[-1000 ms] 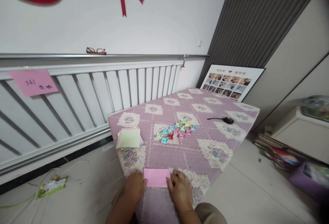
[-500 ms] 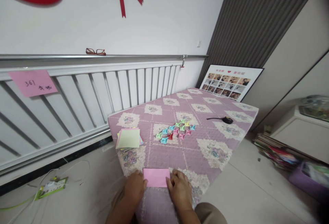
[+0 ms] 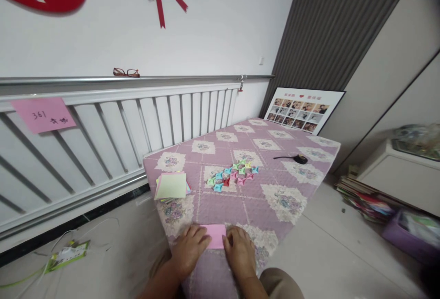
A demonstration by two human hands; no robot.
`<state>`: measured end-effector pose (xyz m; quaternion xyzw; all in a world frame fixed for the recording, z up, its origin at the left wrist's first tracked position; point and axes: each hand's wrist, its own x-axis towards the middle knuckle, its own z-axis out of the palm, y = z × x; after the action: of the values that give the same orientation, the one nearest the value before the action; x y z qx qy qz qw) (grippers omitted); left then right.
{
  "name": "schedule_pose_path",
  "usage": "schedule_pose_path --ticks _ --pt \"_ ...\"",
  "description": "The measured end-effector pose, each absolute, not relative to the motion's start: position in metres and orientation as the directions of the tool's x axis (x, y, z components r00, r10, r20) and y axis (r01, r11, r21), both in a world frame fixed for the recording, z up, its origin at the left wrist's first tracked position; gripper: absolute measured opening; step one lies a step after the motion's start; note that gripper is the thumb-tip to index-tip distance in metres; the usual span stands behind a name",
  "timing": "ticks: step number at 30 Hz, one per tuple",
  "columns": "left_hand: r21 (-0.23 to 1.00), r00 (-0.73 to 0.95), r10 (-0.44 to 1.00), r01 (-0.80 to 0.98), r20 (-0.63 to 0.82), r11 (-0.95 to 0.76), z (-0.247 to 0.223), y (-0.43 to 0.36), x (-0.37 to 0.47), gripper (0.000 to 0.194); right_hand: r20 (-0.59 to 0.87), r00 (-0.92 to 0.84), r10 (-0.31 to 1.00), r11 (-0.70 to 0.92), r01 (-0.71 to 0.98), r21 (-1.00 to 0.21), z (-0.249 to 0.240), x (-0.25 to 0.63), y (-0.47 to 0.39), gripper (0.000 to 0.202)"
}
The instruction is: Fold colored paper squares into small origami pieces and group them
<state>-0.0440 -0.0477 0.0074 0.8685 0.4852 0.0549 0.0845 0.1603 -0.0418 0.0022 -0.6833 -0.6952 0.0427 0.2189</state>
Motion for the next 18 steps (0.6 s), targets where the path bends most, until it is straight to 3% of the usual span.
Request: schedule_pose_path --ticks 5,8,10,18 --pt "0.173 0.619 0.785 0.775 -0.011 -0.608 0.007 -0.042 -0.046 0.035 0.352 -0.028 0.936 0.166 0.914 -0.371 -0.005 0.167 -0.045 0.017" --pt "0.191 0.604 0.797 0.784 -0.012 -0.591 0.007 -0.042 -0.045 0.034 0.432 -0.227 0.873 0.383 0.868 -0.317 -0.006 0.164 -0.053 0.026" --pt "0.211 0.595 0.803 0.787 -0.012 -0.58 0.009 -0.042 -0.043 0.034 0.404 -0.392 0.826 0.521 0.805 -0.284 -0.004 0.158 -0.06 0.027" --pt "0.291 0.594 0.802 0.78 -0.066 -0.554 0.011 -0.056 -0.057 0.036 0.299 -0.453 0.84 0.535 0.783 -0.317 0.005 0.151 -0.067 0.028"
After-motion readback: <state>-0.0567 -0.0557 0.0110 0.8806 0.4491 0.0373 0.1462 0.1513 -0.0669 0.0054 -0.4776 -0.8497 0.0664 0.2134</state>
